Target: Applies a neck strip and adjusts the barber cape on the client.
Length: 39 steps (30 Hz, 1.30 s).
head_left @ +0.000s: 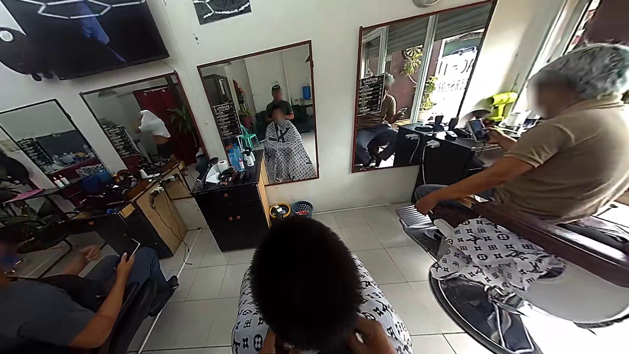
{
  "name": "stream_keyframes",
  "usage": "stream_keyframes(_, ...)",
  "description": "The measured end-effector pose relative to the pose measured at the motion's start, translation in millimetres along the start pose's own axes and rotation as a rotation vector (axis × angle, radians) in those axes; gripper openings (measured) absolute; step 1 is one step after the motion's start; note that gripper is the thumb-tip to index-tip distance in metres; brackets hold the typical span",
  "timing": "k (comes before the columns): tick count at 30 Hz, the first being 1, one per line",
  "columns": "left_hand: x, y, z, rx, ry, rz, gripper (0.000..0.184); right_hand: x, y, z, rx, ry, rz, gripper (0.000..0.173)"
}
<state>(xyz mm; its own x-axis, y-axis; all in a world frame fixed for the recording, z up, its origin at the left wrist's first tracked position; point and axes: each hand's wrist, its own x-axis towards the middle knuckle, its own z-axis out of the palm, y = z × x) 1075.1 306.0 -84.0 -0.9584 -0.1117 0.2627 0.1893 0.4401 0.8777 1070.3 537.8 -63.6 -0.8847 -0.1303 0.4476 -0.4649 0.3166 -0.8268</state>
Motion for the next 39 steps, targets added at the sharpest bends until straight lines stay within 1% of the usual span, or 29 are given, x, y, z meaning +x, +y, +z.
stream_keyframes(1, 1, 8, -3, 0.116, 0.013, 0.001, 0.044, 5, 5, -6, -0.150, 0.066, 0.003, 0.016)
stream_keyframes(2, 4, 10, -6, 0.225, 0.011, 0.028, 0.054, 10, 12, -12, -0.265, 0.052, 0.024, 0.025)
stream_keyframes(3, 7, 10, -8, 0.325, 0.011, 0.059, 0.064, 13, 19, -17, -0.342, -0.012, 0.063, 0.034)
stream_keyframes(4, 10, 8, -11, 0.411, 0.012, 0.082, 0.073, 15, 25, -21, -0.384, -0.073, 0.105, 0.039)
stream_keyframes(6, 15, 3, -15, 0.517, 0.009, 0.085, 0.083, 16, 29, -26, -0.413, -0.109, 0.144, 0.036)
stream_keyframes(7, 17, 2, -17, 0.541, -0.026, 0.049, 0.085, 18, 28, -30, -0.434, -0.124, 0.155, 0.032)
stream_keyframes(9, 21, 6, -21, 0.577, -0.157, -0.058, 0.085, 27, 23, -39, -0.468, -0.237, 0.195, 0.025)
stream_keyframes(11, 29, 11, -24, 0.664, -0.308, -0.125, 0.086, 38, 21, -47, -0.422, -0.380, 0.176, 0.019)
stream_keyframes(13, 40, 16, -29, 0.735, -0.454, -0.178, 0.088, 51, 22, -49, -0.457, -0.468, 0.164, 0.018)
stream_keyframes(15, 53, 18, -36, 0.705, -0.525, -0.176, 0.090, 74, 12, -46, -0.634, -0.537, 0.336, 0.024)
stream_keyframes(17, 65, 19, -42, 0.567, -0.570, -0.094, 0.088, 101, 8, -41, -0.722, -0.534, 0.494, 0.033)
stream_keyframes(19, 77, 28, -49, 0.431, -0.645, -0.019, 0.075, 121, 14, -38, -0.698, -0.474, 0.554, 0.038)
stream_keyframes(20, 83, 34, -51, 0.409, -0.685, -0.005, 0.069, 126, 17, -40, -0.682, -0.446, 0.564, 0.038)
stream_keyframes(21, 87, 38, -52, 0.389, -0.699, 0.006, 0.068, 129, 18, -44, -0.666, -0.429, 0.573, 0.035)
stream_keyframes(22, 88, 37, -51, 0.354, -0.675, 0.028, 0.070, 129, 18, -50, -0.643, -0.409, 0.575, 0.033)
stream_keyframes(24, 84, 28, -47, 0.273, -0.558, 0.071, 0.080, 120, 29, -67, -0.595, -0.363, 0.532, 0.028)
stream_keyframes(26, 77, 15, -40, 0.241, -0.442, 0.105, 0.087, 99, 38, -84, -0.453, -0.321, 0.399, 0.022)
stream_keyframes(28, 71, 11, -39, 0.265, -0.382, 0.112, 0.089, 77, 35, -93, -0.296, -0.299, 0.268, 0.018)
stream_keyframes(30, 66, 10, -39, 0.277, -0.346, 0.101, 0.085, 59, 26, -93, -0.176, -0.290, 0.161, 0.017)
stream_keyframes(34, 59, 14, -45, 0.364, -0.327, 0.051, 0.078, 30, 5, -82, -0.009, -0.317, -0.027, 0.014)
stream_keyframes(35, 57, 14, -45, 0.381, -0.315, 0.068, 0.076, 24, -2, -78, 0.025, -0.329, -0.073, 0.013)
stream_keyframes(37, 54, 12, -46, 0.404, -0.285, 0.122, 0.070, 16, -22, -68, 0.093, -0.393, -0.137, 0.013)
stream_keyframes(39, 54, 15, -47, 0.409, -0.304, 0.115, 0.065, 12, -37, -47, 0.121, -0.465, -0.180, 0.015)
